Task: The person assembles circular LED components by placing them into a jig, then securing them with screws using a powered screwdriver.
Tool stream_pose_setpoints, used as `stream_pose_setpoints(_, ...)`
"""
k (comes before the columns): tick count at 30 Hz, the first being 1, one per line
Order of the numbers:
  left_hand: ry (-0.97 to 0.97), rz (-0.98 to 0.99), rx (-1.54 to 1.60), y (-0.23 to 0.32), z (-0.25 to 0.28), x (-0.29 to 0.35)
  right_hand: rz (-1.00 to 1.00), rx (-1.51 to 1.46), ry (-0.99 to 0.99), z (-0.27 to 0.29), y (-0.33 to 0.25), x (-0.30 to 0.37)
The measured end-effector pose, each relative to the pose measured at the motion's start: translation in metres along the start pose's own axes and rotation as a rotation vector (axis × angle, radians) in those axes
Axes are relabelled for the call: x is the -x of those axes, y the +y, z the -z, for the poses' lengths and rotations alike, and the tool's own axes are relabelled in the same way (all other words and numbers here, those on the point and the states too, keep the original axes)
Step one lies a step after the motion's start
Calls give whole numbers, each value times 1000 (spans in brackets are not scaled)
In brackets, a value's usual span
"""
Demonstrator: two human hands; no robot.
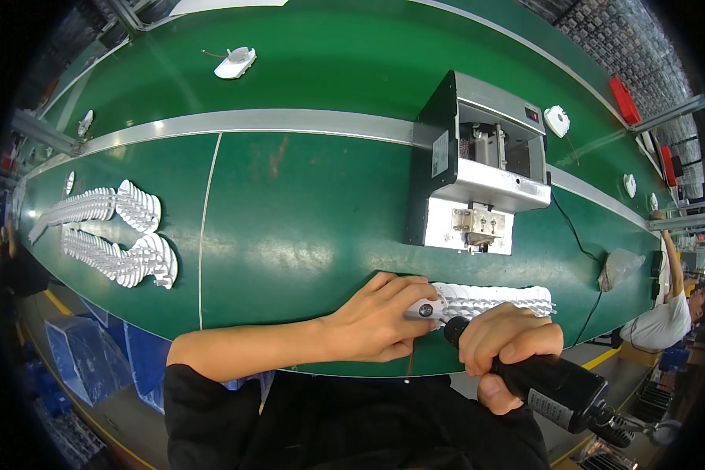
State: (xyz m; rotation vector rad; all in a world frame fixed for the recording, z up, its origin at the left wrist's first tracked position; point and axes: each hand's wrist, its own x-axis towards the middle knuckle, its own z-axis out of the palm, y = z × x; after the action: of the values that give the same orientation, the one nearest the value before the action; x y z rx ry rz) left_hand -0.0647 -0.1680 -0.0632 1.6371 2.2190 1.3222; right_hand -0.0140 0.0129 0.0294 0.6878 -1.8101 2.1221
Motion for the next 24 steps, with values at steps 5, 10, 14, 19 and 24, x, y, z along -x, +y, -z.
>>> stream_pose_setpoints(5,-22,89,78,1,-3,4,8,-60,-27,6,7,2)
stream_pose_setpoints(10,-82,104,105,-1,33,-7,121,-331,-30,28,-17,-8)
stream_pose_setpoints(14,-251,242,4,-31,90,-11,205,-279,15,44,-10,-12)
stream_pose_setpoints(19,497,350,-414,-107,119,-20,195,-242,0,47,-13,-8)
stream_pose_setpoints(24,783,515,-705,-190,175,-33,204,-236,3,51,-7,-2)
